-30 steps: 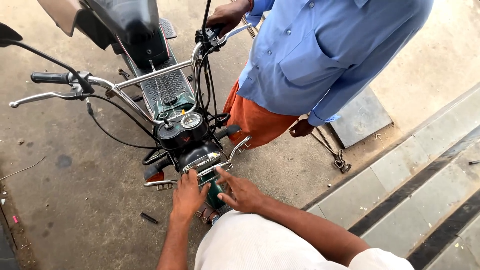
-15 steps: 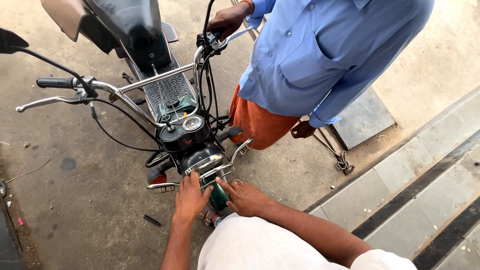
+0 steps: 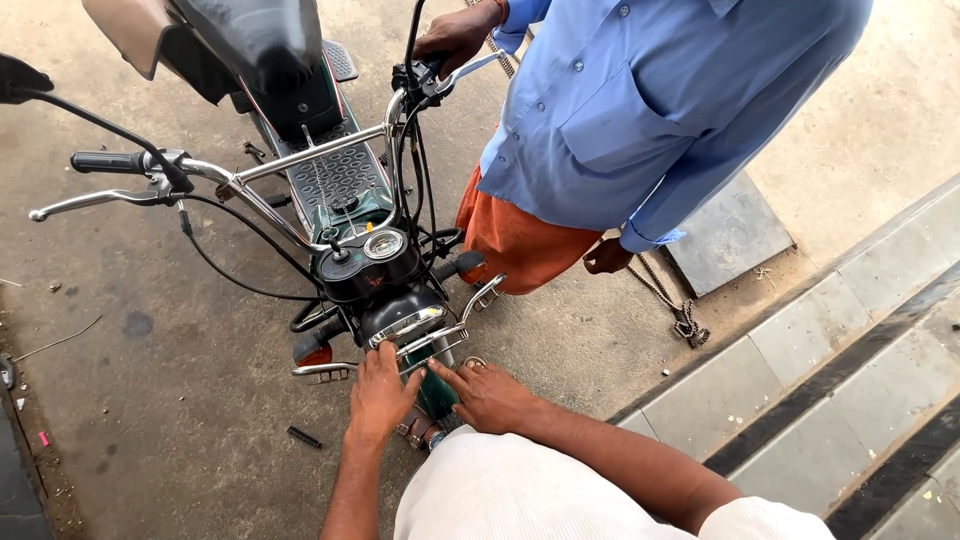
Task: Removing a metal headlight guard from a motorcycle.
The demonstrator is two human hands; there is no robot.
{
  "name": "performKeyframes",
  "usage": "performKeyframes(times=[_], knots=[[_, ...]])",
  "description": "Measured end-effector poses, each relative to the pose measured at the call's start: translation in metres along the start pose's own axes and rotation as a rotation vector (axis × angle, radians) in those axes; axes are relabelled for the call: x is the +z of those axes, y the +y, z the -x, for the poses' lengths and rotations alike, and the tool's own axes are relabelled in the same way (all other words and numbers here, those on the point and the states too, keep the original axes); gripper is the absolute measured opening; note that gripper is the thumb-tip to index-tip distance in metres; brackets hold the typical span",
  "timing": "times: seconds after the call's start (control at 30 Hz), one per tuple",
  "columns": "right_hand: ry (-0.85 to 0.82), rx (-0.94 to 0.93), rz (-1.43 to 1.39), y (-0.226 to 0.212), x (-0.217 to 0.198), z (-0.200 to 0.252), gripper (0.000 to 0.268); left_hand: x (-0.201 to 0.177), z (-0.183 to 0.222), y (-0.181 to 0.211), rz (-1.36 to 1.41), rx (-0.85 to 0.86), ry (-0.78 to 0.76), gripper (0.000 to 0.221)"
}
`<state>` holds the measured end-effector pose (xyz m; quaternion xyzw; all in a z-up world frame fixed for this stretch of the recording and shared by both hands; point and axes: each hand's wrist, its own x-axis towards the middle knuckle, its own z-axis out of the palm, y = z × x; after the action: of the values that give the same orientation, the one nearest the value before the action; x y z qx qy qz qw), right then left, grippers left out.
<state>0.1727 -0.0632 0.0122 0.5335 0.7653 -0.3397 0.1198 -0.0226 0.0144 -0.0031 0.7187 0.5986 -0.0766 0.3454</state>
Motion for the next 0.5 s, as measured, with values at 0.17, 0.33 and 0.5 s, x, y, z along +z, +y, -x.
performKeyframes(times=[0.17,0.33,0.5], knots=[[-0.045,0.005,0.027,-0.003,-0.006,0.001,0.083,0.003,0.000,-0.001,0.017,-0.006,0.009,0.058],[-0.077,0.028,0.020,-0.001,0.000,0.000,0.083,0.005,0.002,0.000,0.025,0.016,0.059,0.059],[-0.065,0.017,0.046,0.006,0.012,-0.005,0.085,-0.001,0.004,0.003,0.033,-0.002,0.044,0.060]])
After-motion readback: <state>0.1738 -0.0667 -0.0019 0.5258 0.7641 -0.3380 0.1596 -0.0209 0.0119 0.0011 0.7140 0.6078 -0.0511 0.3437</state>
